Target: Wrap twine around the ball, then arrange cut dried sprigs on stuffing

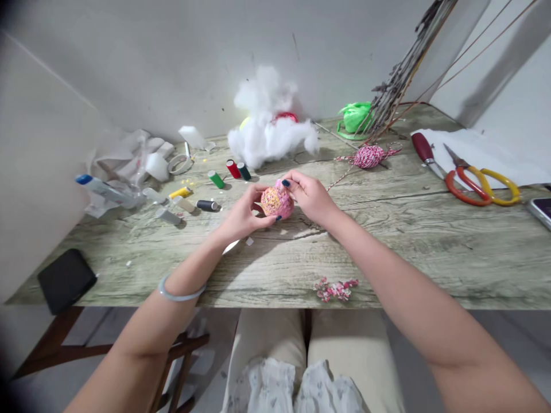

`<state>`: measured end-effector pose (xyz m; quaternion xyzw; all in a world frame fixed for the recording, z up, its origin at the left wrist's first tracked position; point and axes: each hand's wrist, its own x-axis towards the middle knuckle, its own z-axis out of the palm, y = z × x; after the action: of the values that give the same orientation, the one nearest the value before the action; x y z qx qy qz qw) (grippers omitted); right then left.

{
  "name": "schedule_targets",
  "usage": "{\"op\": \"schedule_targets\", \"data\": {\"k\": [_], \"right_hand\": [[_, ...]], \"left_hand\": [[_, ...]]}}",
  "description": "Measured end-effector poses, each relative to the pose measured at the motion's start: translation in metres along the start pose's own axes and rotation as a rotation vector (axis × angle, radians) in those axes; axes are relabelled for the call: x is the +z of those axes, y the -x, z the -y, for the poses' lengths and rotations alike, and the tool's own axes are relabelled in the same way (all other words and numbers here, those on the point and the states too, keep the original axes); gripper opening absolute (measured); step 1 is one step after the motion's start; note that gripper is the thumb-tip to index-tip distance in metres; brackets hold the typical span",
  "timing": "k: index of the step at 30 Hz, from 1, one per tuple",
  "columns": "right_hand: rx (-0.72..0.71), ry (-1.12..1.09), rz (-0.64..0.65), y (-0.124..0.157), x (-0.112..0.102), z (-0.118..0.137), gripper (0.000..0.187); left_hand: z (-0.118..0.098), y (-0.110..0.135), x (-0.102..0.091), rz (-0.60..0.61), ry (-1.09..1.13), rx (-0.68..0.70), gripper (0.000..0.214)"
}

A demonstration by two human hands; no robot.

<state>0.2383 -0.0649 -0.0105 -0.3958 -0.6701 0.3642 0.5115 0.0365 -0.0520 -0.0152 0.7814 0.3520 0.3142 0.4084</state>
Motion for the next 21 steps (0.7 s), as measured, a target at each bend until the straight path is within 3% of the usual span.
{"op": "schedule_targets", "data": {"k": [6, 8, 13, 16, 21], "right_hand": [[0.091, -0.153, 0.0, -0.004, 0.002, 0.001, 0.049], [0.104, -0.152, 0.002, -0.004, 0.002, -0.002, 0.048], [0.097, -0.025, -0.005, -0.003, 0.0, -0.014, 0.034], [0.041, 0.301, 0.046, 0.0, -0.003, -0.018, 0.016], [-0.033, 0.818, 0.211, 0.004, -0.001, -0.016, 0.028]], "left_hand": [[-0.008, 0.003, 0.003, 0.288, 0.212, 0.006, 0.063], [-0.008, 0.003, 0.005, 0.332, 0.326, -0.004, 0.064], [-0.006, 0.002, 0.008, 0.169, 0.535, 0.006, 0.083], [-0.005, -0.001, 0.008, 0.03, 0.538, -0.017, 0.088], [-0.002, -0.006, 0.006, -0.2, 0.547, -0.126, 0.068]]}}
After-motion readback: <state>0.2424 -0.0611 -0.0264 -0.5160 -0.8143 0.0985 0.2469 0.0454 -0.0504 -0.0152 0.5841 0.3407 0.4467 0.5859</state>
